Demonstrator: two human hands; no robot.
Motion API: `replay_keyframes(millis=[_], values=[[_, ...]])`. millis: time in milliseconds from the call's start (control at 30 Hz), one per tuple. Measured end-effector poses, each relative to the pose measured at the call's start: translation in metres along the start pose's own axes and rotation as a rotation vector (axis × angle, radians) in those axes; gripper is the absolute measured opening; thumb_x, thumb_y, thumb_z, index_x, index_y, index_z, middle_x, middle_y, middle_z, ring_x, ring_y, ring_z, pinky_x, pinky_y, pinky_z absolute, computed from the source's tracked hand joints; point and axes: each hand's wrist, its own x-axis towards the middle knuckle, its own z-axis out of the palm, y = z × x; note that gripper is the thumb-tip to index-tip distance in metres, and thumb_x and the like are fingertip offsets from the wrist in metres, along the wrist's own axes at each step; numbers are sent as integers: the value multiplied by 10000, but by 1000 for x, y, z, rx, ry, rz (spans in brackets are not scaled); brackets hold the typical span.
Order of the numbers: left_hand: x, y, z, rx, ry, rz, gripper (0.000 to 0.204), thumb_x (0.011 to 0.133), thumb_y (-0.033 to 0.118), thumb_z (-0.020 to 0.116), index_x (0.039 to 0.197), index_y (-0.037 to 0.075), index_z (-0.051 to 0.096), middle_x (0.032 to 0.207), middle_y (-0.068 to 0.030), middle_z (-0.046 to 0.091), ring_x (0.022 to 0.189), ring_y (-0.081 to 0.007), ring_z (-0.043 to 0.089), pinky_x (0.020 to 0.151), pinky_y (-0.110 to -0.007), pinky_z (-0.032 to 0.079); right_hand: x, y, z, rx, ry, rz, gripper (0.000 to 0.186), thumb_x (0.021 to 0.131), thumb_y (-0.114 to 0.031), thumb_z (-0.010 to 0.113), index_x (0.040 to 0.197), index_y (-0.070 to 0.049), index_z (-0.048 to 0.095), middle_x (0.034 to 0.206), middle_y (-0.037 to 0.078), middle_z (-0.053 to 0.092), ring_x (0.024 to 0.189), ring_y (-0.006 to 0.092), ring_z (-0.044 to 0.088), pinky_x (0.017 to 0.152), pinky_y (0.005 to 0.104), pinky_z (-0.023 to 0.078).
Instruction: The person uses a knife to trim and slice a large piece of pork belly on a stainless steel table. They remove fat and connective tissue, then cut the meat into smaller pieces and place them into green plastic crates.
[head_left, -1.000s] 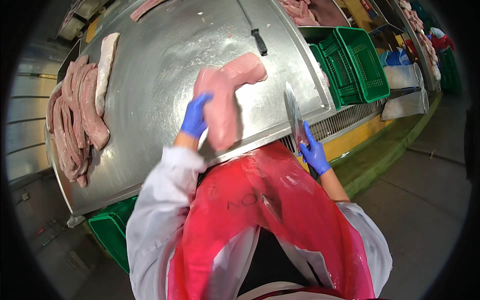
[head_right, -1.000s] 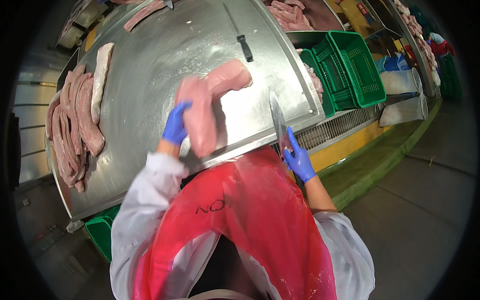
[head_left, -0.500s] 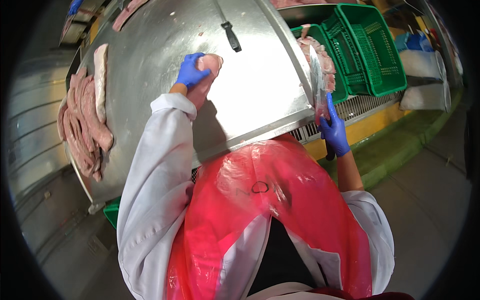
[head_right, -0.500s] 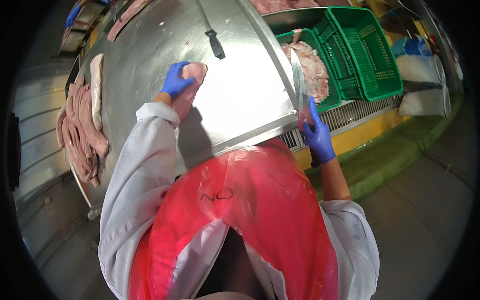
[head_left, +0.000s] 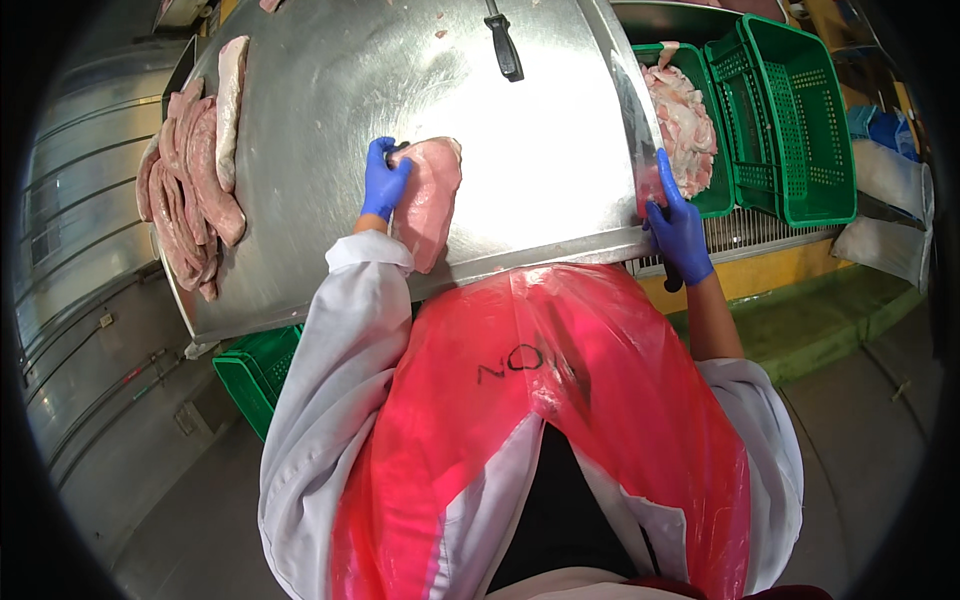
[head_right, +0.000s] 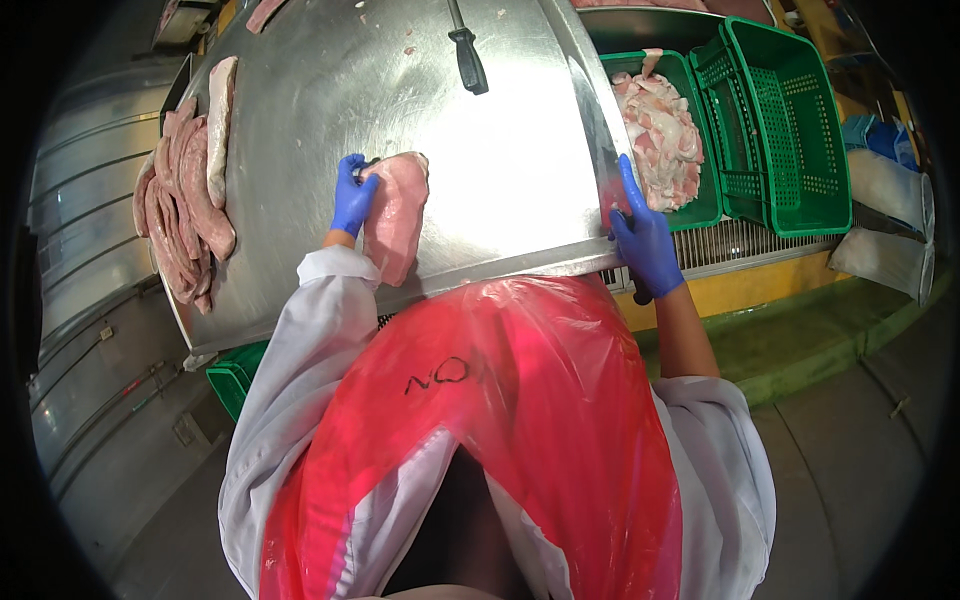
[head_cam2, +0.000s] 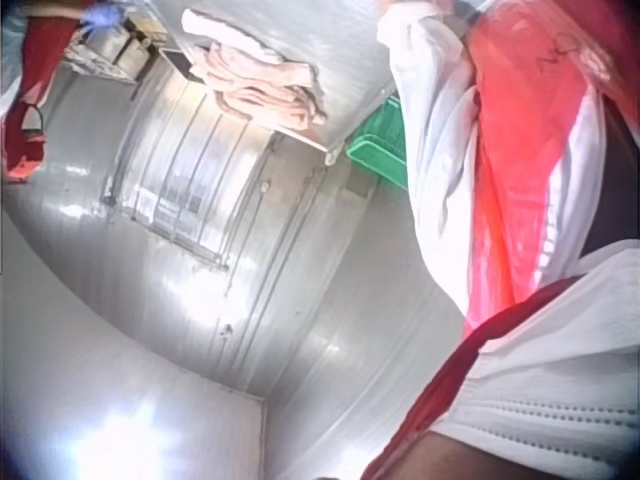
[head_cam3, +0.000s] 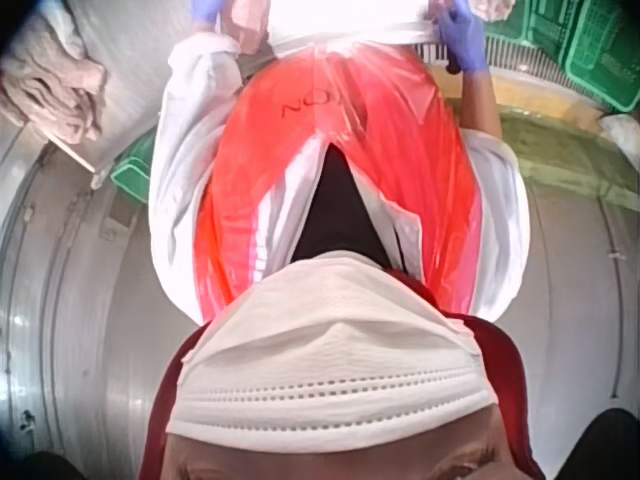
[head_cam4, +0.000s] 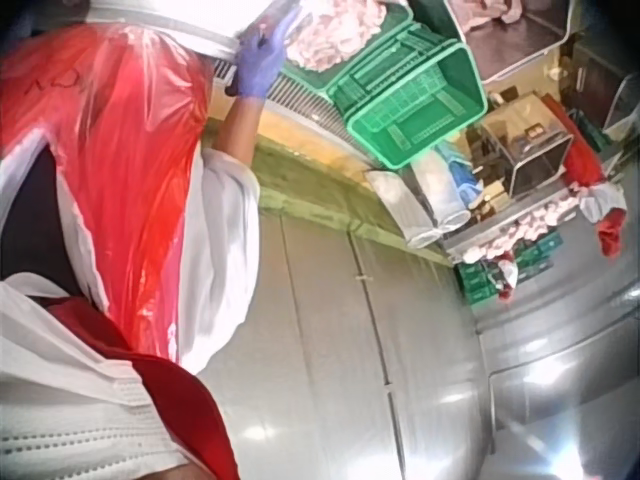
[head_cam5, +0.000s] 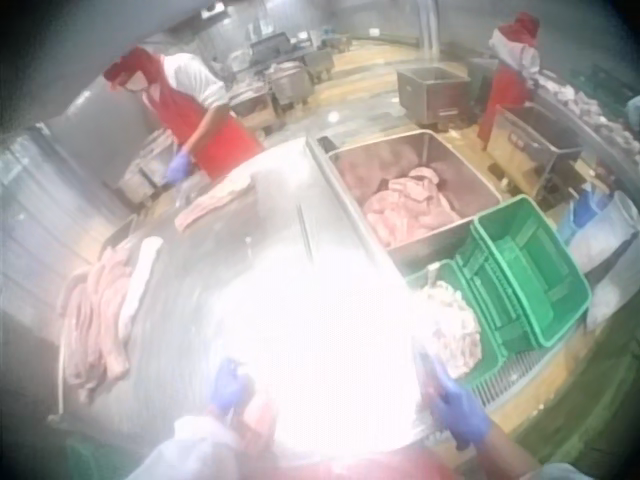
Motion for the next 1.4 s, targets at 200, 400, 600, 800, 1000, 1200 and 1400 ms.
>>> replay_keyframes(millis=[200, 400, 600, 800, 1000, 1200, 1400], values=[[-35, 14, 10, 387, -74, 369, 685, 702, 339, 771, 1334, 172, 565, 1532, -266, 336, 1384, -477, 351, 1148, -542, 311, 38, -26, 47, -137, -337, -217, 729, 946, -165, 583, 1592, -205, 247, 737, 262, 650, 713, 465, 642, 678, 517, 510], [-2, 2, 24, 447, 187, 181, 599, 788, 338, 718, 1341, 171, 561, 1547, -296, 292, 1389, -498, 335, 1135, -559, 319, 104, -68, 153, -111, -473, -68, 755, 960, -160, 496, 1627, -224, 147, 662, 118, 620, 536, 199, 619, 623, 366, 561], [-3, 8, 28, 456, 169, 113, 546, 850, 353, 655, 1365, 203, 550, 1561, -291, 272, 1427, -488, 284, 1120, -609, 291, 111, -88, 210, -306, -423, -128, 741, 961, -147, 448, 1623, -200, 119, 737, 204, 684, 576, 302, 668, 644, 427, 573], [-5, 9, 27, 451, 138, 80, 550, 852, 366, 652, 1370, 206, 564, 1565, -290, 261, 1443, -479, 260, 1124, -607, 287, 147, -124, 239, -347, -399, -63, 806, 911, -154, 518, 1611, -167, 119, 1023, 307, 694, 923, 466, 692, 844, 550, 537], [-8, 22, 30, 507, 178, -76, 555, 874, 395, 612, 1392, 205, 547, 1577, -291, 236, 1440, -495, 253, 1134, -607, 290, 122, -124, 255, -373, -401, -38, 842, 898, -116, 507, 1612, -152, 62, 1017, 312, 693, 941, 469, 690, 835, 555, 539], [21, 22, 18, 502, 275, -258, 577, 907, 435, 585, 1432, 215, 491, 1578, -290, 233, 1425, -497, 282, 1123, -606, 318, 61, -95, 247, -481, -510, -60, 828, 908, -86, 473, 1617, -159, 52, 996, 316, 691, 898, 467, 691, 818, 563, 529], [57, -48, -27, 485, 188, 27, 577, 898, 447, 617, 1414, 216, 502, 1557, -282, 298, 1396, -507, 350, 1144, -547, 335, 58, -104, 196, -407, -430, -110, 739, 963, -142, 460, 1613, -156, 108, 931, 307, 686, 822, 477, 674, 805, 539, 525]])
